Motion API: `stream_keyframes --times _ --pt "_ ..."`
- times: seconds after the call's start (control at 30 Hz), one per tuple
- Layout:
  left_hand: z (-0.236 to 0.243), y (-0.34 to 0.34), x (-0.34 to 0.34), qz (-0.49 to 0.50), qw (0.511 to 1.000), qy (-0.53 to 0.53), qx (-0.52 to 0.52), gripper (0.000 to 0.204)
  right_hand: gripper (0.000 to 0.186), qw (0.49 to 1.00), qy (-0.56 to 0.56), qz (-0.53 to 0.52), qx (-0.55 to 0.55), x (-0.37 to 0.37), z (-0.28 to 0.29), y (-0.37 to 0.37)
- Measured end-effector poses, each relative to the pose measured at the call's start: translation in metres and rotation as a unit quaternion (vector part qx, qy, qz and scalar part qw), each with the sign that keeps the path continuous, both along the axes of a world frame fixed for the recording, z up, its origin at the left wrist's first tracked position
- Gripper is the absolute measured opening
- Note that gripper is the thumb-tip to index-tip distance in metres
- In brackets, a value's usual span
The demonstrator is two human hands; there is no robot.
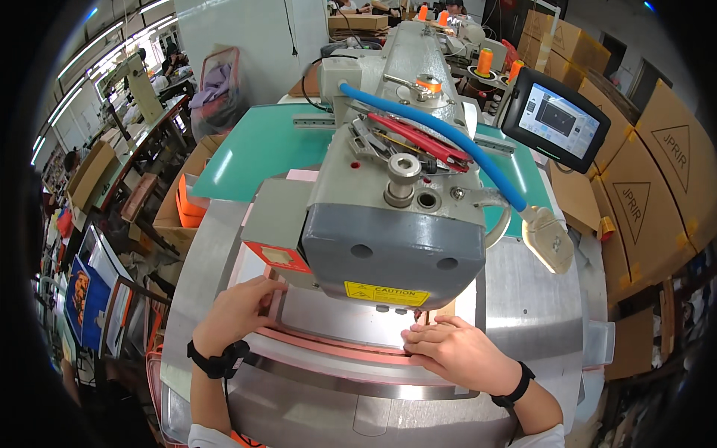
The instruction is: The person operates an industrial sewing machine to stitch a pink fabric border onto the edges of rectangular metal trays. They place a tray on the machine's platform, guide it through the needle, and then remove the finished unit to place it in a stack. The process is repeated for multiple trays.
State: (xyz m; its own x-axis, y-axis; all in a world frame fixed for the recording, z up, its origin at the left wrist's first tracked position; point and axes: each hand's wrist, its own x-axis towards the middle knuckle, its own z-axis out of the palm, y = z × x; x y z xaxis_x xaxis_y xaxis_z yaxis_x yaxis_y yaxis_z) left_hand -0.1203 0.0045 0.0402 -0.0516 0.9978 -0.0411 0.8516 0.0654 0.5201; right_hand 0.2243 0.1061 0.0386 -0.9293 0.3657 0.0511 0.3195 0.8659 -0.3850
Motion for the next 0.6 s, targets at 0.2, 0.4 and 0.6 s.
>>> stream_keyframes --times 0.2,0.4,0.6 --pt "0.0105 0.0012 0.0041 0.017 0.999 0.002 -0.049 0.030 0.024 1.000 0.007 -0.001 -0.004 -0.0002 0.0002 0.0017" --pt "0.0107 0.0022 0.0036 0.017 0.999 0.003 -0.047 0.018 0.024 1.000 0.018 -0.013 -0.008 -0.0012 -0.0001 -0.0001" --pt "0.0054 0.0068 -0.0022 -0.008 0.998 0.011 -0.062 0.014 0.025 1.000 0.017 -0.018 -0.005 -0.0007 -0.0017 -0.0015"
